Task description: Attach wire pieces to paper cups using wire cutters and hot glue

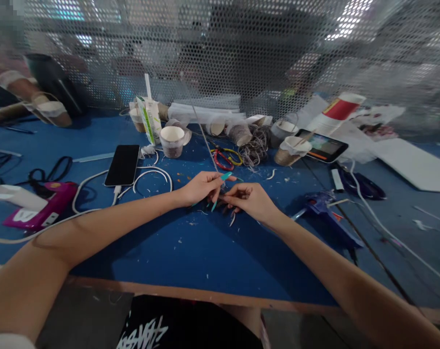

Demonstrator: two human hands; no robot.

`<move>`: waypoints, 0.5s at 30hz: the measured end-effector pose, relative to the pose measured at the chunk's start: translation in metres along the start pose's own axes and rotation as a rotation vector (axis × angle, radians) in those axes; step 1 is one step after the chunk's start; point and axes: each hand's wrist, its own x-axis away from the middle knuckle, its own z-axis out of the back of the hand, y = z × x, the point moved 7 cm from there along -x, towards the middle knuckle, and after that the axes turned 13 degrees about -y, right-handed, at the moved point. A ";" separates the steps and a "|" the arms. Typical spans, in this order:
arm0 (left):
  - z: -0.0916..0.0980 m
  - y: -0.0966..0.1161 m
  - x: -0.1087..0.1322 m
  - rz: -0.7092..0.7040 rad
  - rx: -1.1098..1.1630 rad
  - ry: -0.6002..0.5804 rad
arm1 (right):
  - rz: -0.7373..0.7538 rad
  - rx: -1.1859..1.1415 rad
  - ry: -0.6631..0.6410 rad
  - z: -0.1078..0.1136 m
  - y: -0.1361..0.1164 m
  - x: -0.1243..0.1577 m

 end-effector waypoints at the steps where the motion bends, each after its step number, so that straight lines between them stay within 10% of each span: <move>1: 0.001 -0.001 0.000 -0.003 -0.006 0.005 | 0.007 -0.003 0.010 0.000 0.000 0.000; 15: 0.003 -0.002 -0.001 -0.015 -0.035 0.020 | 0.071 -0.030 0.068 0.000 0.001 0.003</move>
